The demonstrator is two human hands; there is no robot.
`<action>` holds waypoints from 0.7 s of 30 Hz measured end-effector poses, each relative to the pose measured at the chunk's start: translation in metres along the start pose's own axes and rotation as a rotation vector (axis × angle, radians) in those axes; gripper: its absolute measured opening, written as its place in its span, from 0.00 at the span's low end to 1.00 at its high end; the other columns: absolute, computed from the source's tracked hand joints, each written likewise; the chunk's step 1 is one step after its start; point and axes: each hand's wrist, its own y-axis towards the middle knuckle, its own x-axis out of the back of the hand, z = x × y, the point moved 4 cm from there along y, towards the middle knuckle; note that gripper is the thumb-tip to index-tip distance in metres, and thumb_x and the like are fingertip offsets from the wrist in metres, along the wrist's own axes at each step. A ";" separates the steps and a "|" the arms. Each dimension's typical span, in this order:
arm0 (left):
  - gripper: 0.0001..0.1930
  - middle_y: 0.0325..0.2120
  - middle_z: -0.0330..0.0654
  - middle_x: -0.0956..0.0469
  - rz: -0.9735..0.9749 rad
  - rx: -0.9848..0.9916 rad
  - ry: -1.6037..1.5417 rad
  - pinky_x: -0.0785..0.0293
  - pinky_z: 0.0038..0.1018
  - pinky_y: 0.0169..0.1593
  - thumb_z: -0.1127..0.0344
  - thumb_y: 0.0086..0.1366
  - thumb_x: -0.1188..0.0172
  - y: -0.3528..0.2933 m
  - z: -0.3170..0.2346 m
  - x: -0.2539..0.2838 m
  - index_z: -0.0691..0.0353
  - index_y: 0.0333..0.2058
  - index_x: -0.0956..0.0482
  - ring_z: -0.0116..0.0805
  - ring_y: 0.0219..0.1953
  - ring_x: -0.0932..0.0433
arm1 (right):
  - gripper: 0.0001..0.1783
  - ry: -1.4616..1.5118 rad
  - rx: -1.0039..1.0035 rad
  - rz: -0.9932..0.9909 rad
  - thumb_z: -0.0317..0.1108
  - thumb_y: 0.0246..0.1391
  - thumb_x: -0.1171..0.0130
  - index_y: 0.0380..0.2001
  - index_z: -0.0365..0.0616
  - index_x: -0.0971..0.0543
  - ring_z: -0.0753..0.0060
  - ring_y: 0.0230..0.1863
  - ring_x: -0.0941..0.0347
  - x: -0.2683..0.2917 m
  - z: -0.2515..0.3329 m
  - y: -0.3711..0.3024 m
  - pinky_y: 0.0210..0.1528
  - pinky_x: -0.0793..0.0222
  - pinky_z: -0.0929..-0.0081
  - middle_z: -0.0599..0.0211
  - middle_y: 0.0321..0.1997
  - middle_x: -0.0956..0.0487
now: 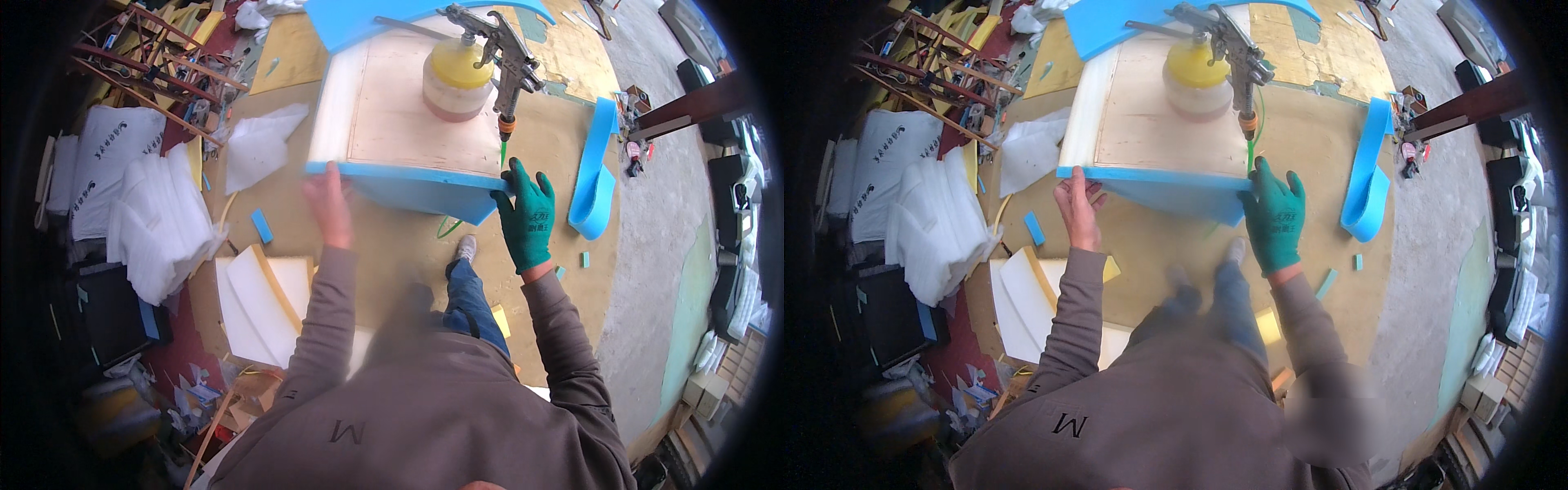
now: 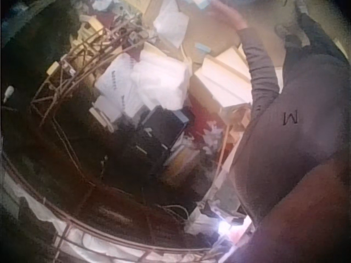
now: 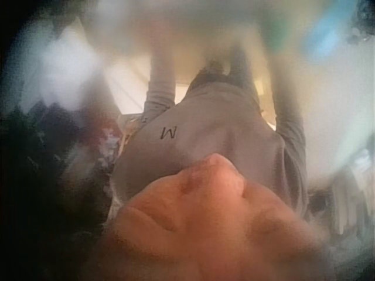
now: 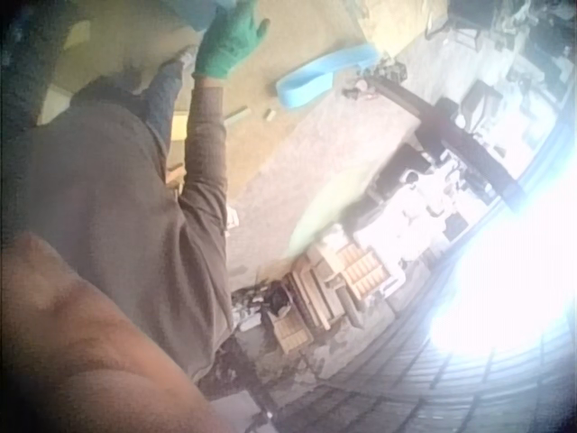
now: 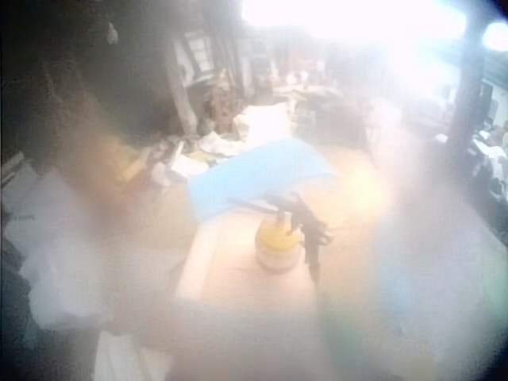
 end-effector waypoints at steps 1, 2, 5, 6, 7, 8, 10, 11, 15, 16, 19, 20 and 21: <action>0.27 0.47 0.42 0.24 -0.007 -0.004 0.020 0.23 0.38 0.50 0.45 0.74 0.35 -0.003 -0.001 -0.004 0.60 0.53 0.35 0.32 0.47 0.22 | 0.37 0.008 0.002 -0.005 0.28 0.56 0.26 0.69 0.45 0.26 0.64 0.50 0.14 0.000 -0.001 0.000 0.75 0.38 0.51 0.67 0.48 0.11; 0.28 0.48 0.41 0.25 0.001 -0.033 0.030 0.23 0.38 0.51 0.45 0.74 0.34 -0.004 -0.003 -0.008 0.59 0.53 0.35 0.32 0.47 0.23 | 0.38 0.014 0.002 -0.010 0.28 0.56 0.26 0.70 0.45 0.26 0.64 0.50 0.14 0.001 -0.001 0.001 0.75 0.38 0.51 0.67 0.48 0.11; 0.29 0.48 0.41 0.25 -0.035 -0.050 0.145 0.23 0.39 0.52 0.44 0.74 0.34 0.003 0.002 -0.011 0.58 0.54 0.37 0.32 0.48 0.23 | 0.39 0.009 -0.002 -0.007 0.28 0.55 0.26 0.70 0.46 0.27 0.65 0.51 0.14 -0.001 -0.003 0.003 0.76 0.39 0.50 0.67 0.48 0.11; 0.28 0.48 0.41 0.25 -0.021 -0.083 0.139 0.23 0.39 0.53 0.44 0.74 0.34 0.005 0.004 -0.010 0.59 0.54 0.36 0.32 0.49 0.23 | 0.39 0.007 -0.012 -0.004 0.28 0.55 0.25 0.70 0.46 0.27 0.65 0.51 0.14 -0.001 -0.003 0.004 0.76 0.39 0.50 0.67 0.48 0.11; 0.27 0.48 0.41 0.25 -0.013 -0.100 0.138 0.24 0.39 0.53 0.45 0.75 0.35 0.006 0.008 -0.007 0.59 0.54 0.36 0.32 0.49 0.22 | 0.37 0.016 0.003 -0.024 0.29 0.57 0.28 0.70 0.45 0.26 0.64 0.49 0.15 -0.001 -0.003 0.005 0.75 0.38 0.49 0.67 0.46 0.11; 0.26 0.48 0.41 0.25 -0.006 -0.117 0.136 0.24 0.39 0.53 0.45 0.76 0.35 0.005 0.012 -0.004 0.59 0.54 0.35 0.32 0.50 0.22 | 0.35 0.027 0.011 -0.044 0.30 0.58 0.30 0.69 0.44 0.25 0.63 0.47 0.16 0.000 -0.003 0.005 0.75 0.38 0.49 0.68 0.44 0.12; 0.21 0.46 0.41 0.23 0.037 -0.127 0.105 0.24 0.38 0.54 0.48 0.78 0.39 -0.005 0.021 0.002 0.60 0.51 0.30 0.32 0.49 0.22 | 0.33 0.044 0.026 -0.064 0.31 0.59 0.32 0.68 0.42 0.24 0.62 0.45 0.17 0.000 -0.002 0.006 0.74 0.38 0.48 0.68 0.42 0.12; 0.19 0.46 0.41 0.22 0.060 -0.149 0.089 0.24 0.38 0.54 0.49 0.79 0.40 -0.012 0.025 0.003 0.61 0.49 0.28 0.32 0.49 0.22 | 0.33 0.049 0.030 -0.063 0.31 0.59 0.32 0.68 0.42 0.24 0.62 0.45 0.17 0.000 -0.002 0.006 0.75 0.38 0.47 0.68 0.42 0.13; 0.19 0.43 0.42 0.15 0.772 -0.119 0.461 0.23 0.33 0.55 0.55 0.81 0.45 -0.058 0.047 -0.047 0.68 0.45 0.15 0.34 0.48 0.18 | 0.34 0.062 0.077 -0.067 0.31 0.58 0.31 0.68 0.41 0.25 0.61 0.46 0.17 0.003 -0.001 0.009 0.75 0.39 0.47 0.67 0.44 0.13; 0.18 0.46 0.45 0.14 0.884 -0.182 0.535 0.23 0.33 0.56 0.57 0.79 0.43 -0.065 0.047 -0.063 0.67 0.49 0.15 0.35 0.49 0.17 | 0.34 0.059 0.086 -0.047 0.31 0.58 0.30 0.68 0.41 0.25 0.61 0.47 0.17 0.003 -0.001 0.010 0.75 0.39 0.46 0.67 0.45 0.13; 0.19 0.50 0.51 0.12 0.996 -0.159 0.680 0.23 0.33 0.58 0.57 0.76 0.39 -0.064 0.045 -0.101 0.65 0.55 0.15 0.36 0.50 0.15 | 0.36 0.119 0.101 -0.006 0.31 0.56 0.28 0.68 0.41 0.25 0.58 0.48 0.17 0.006 -0.005 0.012 0.74 0.37 0.48 0.65 0.48 0.13; 0.19 0.51 0.53 0.12 0.999 -0.149 0.681 0.23 0.34 0.59 0.57 0.76 0.38 -0.062 0.043 -0.109 0.64 0.56 0.15 0.36 0.51 0.15 | 0.36 0.171 0.108 0.002 0.31 0.55 0.27 0.68 0.41 0.25 0.57 0.49 0.18 0.007 -0.011 0.012 0.73 0.36 0.49 0.64 0.49 0.14; 0.20 0.51 0.53 0.12 1.013 -0.139 0.722 0.23 0.34 0.59 0.56 0.76 0.38 -0.059 0.042 -0.115 0.64 0.57 0.15 0.36 0.51 0.15 | 0.37 0.218 0.120 0.016 0.30 0.54 0.26 0.68 0.41 0.25 0.56 0.50 0.18 0.008 -0.017 0.010 0.73 0.34 0.51 0.63 0.50 0.14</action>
